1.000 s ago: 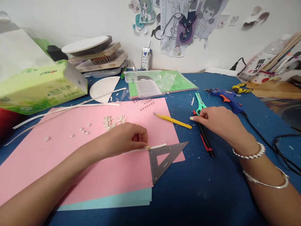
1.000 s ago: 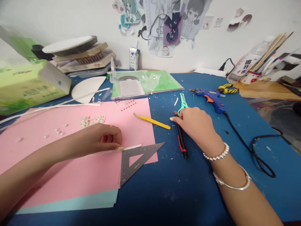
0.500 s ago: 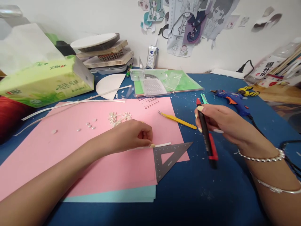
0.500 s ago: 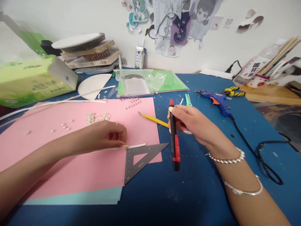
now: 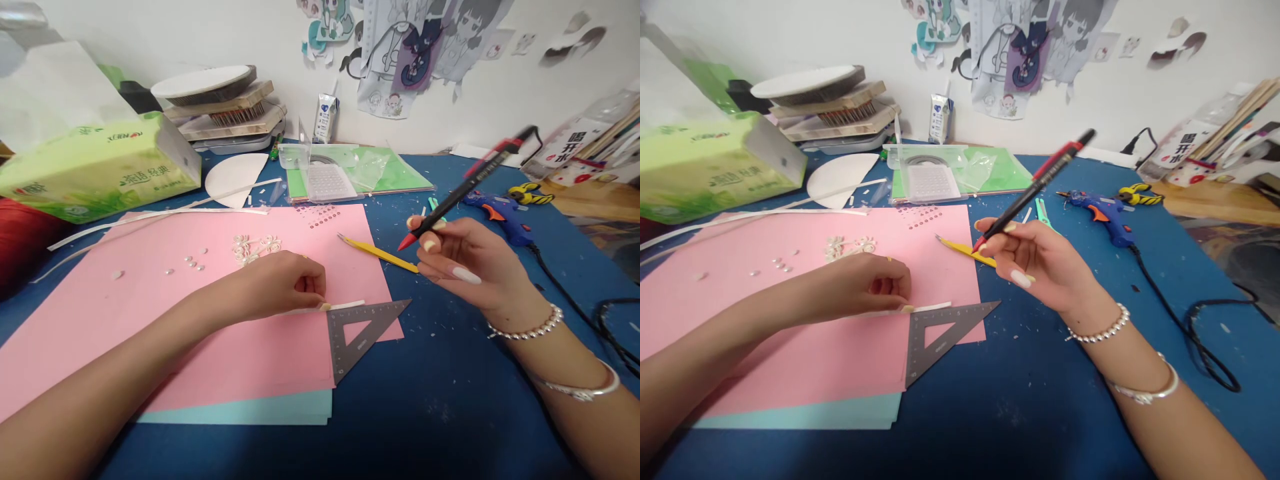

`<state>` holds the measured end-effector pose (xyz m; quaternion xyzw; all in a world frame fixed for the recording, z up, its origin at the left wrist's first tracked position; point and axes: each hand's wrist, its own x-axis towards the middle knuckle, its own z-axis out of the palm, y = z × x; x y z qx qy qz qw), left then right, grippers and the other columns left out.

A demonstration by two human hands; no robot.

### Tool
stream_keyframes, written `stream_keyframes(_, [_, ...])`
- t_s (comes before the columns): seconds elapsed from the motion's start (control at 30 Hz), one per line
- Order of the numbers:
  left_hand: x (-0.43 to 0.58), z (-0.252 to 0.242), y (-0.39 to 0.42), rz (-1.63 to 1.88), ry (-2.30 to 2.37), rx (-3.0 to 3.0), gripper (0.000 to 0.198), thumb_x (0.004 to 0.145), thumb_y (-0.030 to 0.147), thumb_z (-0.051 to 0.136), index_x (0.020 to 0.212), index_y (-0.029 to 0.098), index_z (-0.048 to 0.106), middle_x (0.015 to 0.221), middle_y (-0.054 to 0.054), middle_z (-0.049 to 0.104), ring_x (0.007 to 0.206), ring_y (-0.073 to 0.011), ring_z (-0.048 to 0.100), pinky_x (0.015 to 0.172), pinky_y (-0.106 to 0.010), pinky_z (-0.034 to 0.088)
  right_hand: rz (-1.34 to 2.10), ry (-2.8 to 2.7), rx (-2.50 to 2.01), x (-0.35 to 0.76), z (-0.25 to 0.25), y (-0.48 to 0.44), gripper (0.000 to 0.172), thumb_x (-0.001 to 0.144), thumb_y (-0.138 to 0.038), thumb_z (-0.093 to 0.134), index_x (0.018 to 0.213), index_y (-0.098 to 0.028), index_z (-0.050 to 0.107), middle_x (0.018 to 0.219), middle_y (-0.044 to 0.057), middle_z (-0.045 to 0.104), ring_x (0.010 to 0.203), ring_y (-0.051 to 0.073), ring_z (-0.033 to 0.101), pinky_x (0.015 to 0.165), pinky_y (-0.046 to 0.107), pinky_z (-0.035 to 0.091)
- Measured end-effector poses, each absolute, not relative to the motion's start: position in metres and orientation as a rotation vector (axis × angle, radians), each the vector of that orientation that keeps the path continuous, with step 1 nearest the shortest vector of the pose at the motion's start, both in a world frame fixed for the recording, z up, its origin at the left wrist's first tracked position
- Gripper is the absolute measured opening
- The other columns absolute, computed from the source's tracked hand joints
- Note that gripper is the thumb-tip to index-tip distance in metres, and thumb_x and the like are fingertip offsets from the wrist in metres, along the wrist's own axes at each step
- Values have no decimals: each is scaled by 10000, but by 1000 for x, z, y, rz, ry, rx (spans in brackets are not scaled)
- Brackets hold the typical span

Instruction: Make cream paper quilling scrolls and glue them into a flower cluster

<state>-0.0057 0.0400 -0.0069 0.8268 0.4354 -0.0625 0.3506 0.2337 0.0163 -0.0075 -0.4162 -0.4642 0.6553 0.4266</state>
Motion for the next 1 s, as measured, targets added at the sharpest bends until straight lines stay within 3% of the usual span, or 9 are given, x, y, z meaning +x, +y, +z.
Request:
stream_keyframes(0.07, [-5,-7,40,-168,1131,2145,148,717,341,492,669,218,558,622,43,551,548,-101,462,449,-201,311,1679,-1265,-878,234,-11,15,166,753,-324,484,810,-207,588,519,-42,532,340,41,327,372,214,249])
stream_keyframes(0.17, [-5,-8,40,-167,1132,2152,143,719,340,493,668,222,556,616,52,547,543,-97,456,452,-197,315,1619,-1495,-813,229,-17,12,299,798,-437,435,709,-193,583,390,-57,442,323,46,341,359,206,235])
stream_keyframes(0.27, [-5,-9,41,-163,1130,2161,136,718,338,497,671,223,554,607,56,541,530,-93,444,447,-195,309,1489,-1711,-1029,219,-23,9,259,831,-362,426,758,-172,586,354,-82,387,307,32,321,357,187,250])
stream_keyframes(0.33, [-5,-9,41,-158,1126,2167,130,717,333,500,675,222,553,604,56,539,527,-92,439,448,-194,306,1523,-1796,-1121,213,-25,8,143,813,-297,471,851,-177,538,386,-91,430,335,37,362,372,173,277])
stream_keyframes(0.4, [-5,-9,40,-156,1127,2170,127,717,330,500,674,223,553,604,57,539,524,-90,436,448,-193,303,1582,-1847,-1118,209,-27,7,85,797,-258,494,816,-176,487,443,-79,487,390,43,420,405,166,316])
stream_keyframes(0.53, [-6,-9,39,-170,1124,2168,125,716,331,498,676,228,555,606,58,543,527,-91,438,447,-192,303,1589,-1918,-1094,207,-29,8,132,803,-228,479,697,-169,424,456,-68,494,415,40,428,423,164,323])
stream_keyframes(1.0, [-5,-7,39,-160,1143,2175,125,712,327,503,671,223,560,605,58,548,523,-85,440,449,-192,305,1526,-1992,-1115,207,-28,8,138,807,-239,465,695,-173,418,459,-64,483,422,45,422,432,183,317])
